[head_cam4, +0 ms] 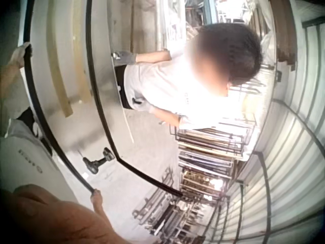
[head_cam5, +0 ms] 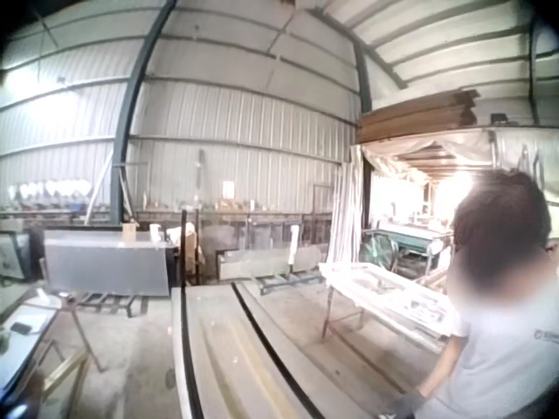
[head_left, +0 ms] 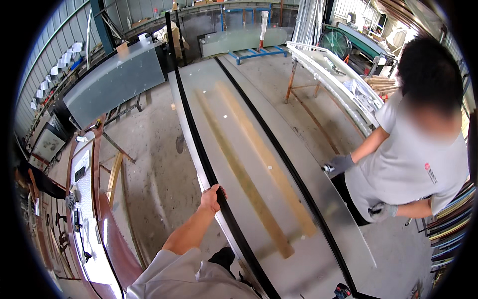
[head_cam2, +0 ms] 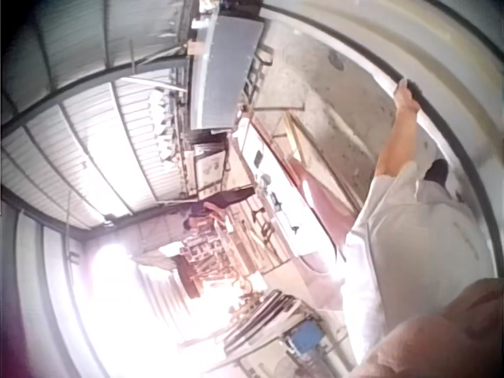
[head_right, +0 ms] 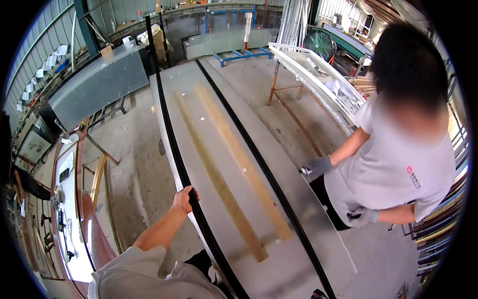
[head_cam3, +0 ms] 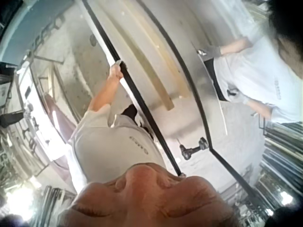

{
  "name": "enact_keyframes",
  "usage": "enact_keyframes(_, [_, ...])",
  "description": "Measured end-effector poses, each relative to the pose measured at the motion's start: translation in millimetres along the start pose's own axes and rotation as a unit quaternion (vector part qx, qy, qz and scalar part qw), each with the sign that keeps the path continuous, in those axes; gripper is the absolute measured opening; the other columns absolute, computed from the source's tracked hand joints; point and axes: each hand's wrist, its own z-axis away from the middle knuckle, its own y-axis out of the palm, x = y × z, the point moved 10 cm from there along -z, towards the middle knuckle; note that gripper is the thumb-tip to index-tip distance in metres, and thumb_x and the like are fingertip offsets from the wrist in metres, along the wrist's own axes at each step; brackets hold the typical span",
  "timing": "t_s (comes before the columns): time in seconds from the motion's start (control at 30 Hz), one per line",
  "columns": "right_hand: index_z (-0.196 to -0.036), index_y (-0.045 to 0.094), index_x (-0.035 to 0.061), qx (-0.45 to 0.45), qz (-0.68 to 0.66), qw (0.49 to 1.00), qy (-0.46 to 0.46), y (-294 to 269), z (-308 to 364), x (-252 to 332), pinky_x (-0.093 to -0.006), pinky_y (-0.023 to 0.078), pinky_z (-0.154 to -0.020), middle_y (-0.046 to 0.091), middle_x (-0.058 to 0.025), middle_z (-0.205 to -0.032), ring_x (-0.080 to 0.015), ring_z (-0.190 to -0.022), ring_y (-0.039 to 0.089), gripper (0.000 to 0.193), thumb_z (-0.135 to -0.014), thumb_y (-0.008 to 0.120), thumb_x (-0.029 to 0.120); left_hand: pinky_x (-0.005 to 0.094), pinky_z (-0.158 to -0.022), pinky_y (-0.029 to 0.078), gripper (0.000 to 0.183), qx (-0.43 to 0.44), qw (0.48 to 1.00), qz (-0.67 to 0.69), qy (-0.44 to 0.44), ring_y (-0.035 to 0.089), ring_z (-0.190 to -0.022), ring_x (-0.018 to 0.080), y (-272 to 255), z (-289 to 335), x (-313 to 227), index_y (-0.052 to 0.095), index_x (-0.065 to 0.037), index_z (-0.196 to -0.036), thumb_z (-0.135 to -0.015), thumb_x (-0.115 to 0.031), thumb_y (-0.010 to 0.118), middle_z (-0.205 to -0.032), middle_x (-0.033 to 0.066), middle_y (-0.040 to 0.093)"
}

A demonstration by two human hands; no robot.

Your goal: The person assembles a large window frame by positioning a glass pane, applying a black rubber seal along the edges, and using a caulking gun to apply sealant.

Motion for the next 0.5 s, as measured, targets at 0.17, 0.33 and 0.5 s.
enact_keyframes(0.17, [-0.106, 0.055, 0.0087, -0.034, 0.013, 0.999, 0.003, 57.1, -35.8, -1.8, -0.0496, 0.052, -0.073, 0.06, -0.0194, -0.102, -0.0404, -0.089, 0.062, 0.022, -0.089, 0.043, 0.016, 0.04, -0.054, 0.051, 0.019, 0.012, 1.0, 0.018, 0.006, 0.059, -0.058, 0.0258, -7.6, -24.2, -16.7, 0.057, 0.0, -0.082, -0.093, -0.015, 0.056, -0.07, 0.0114, 0.059])
enact_keyframes(0.33, [-0.112, 0.055, 0.006, 0.025, -0.022, 0.998, 0.052, 51.4, -2.2, 10.3, -0.0465, 0.049, -0.082, 0.059, -0.0193, -0.111, -0.0372, -0.099, 0.059, 0.027, -0.089, 0.045, 0.014, 0.0392, -0.053, 0.051, 0.02, 0.007, 1.0, -0.002, -0.003, 0.058, -0.057, 0.0256, 0.6, -60.3, -10.0, 0.059, -0.003, -0.08, -0.092, -0.019, 0.056, -0.07, 0.0111, 0.061])
enact_keyframes(0.5, [-0.119, 0.054, 0.0032, 0.125, -0.05, 0.985, 0.112, 80.5, 60.7, -17.0, -0.0435, 0.047, -0.091, 0.058, -0.0192, -0.119, -0.034, -0.11, 0.056, 0.033, -0.088, 0.046, 0.013, 0.039, -0.062, 0.048, 0.019, -0.003, 0.991, -0.131, 0.0, 0.055, -0.066, 0.0215, -74.0, -106.7, 57.4, 0.06, -0.015, -0.069, -0.083, -0.028, 0.063, -0.069, 0.0047, 0.057])
